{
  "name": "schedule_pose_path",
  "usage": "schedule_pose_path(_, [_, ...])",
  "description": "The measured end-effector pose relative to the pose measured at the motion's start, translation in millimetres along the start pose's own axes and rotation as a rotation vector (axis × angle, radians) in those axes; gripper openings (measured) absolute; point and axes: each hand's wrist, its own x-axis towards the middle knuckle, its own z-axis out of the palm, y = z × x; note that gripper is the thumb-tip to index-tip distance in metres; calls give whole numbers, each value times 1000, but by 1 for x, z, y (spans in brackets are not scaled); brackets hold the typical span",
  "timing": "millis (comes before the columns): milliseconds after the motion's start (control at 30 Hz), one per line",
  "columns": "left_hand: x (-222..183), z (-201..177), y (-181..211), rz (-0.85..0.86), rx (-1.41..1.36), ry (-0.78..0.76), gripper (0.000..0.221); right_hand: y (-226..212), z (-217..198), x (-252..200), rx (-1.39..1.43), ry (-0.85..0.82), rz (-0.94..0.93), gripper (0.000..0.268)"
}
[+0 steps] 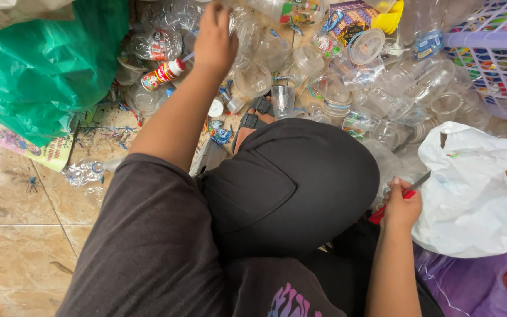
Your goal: Cutting plastic cups with a utility knife for recycling
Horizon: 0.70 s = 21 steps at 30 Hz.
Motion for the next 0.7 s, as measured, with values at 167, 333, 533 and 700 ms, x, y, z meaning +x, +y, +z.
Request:
schedule_pose_path(167, [-33, 32, 16, -2, -82, -117, 52, -2, 7, -7, 157, 45, 131, 14])
schedule_pose_path(333, [-20, 54, 30, -105, -137, -55, 51, -11, 5, -23, 366, -1, 316, 40])
schedule_pose_path(533, [46, 76, 41, 146, 169, -57, 63, -1, -3, -31, 358, -109, 317, 51])
schedule_pose_path(700, [65, 137, 35, 247, 269, -286, 66, -34, 5, -50, 335, -123, 317, 45])
